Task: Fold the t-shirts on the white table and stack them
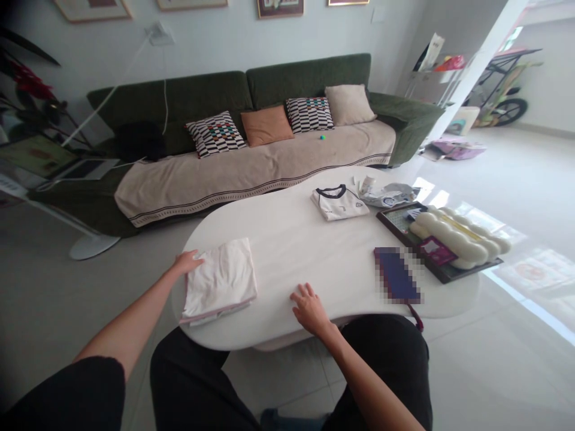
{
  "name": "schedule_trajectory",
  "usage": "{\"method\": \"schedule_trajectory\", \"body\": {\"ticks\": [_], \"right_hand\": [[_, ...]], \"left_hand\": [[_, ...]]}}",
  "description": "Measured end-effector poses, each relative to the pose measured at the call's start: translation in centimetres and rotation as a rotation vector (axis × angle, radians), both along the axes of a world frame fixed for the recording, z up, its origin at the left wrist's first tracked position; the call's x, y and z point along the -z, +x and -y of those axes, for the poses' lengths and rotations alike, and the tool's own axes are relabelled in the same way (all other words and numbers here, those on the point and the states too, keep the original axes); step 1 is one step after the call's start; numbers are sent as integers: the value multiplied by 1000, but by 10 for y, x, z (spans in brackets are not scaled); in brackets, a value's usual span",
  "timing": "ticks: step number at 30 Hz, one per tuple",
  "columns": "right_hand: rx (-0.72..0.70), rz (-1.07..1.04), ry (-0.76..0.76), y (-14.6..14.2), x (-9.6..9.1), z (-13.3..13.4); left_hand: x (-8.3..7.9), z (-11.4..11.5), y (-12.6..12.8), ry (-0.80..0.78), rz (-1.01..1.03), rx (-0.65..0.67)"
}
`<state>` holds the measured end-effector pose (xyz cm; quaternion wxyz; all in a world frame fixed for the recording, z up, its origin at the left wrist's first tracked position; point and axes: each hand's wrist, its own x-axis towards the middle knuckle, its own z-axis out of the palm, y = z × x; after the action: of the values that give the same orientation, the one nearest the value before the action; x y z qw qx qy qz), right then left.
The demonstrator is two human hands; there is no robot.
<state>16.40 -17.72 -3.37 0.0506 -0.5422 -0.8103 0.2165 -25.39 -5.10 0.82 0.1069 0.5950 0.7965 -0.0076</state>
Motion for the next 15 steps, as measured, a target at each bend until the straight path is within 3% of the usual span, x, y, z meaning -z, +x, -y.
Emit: {"method": "schedule_trajectory", "body": {"ticks": [4,8,11,15], "right_hand": [[-9,-6,7,0,2,1],[-6,-4,1,4,4,2],[17,-20,-7,-1,-5,2],[-98,-203,95,-25,-41,7]], "left_hand": [[-7,-5,-4,-31,18,33],[-35,11,23,44,48,121],[-71,65,75,116,252,398],[-111,169,156,-100,547,830]]}}
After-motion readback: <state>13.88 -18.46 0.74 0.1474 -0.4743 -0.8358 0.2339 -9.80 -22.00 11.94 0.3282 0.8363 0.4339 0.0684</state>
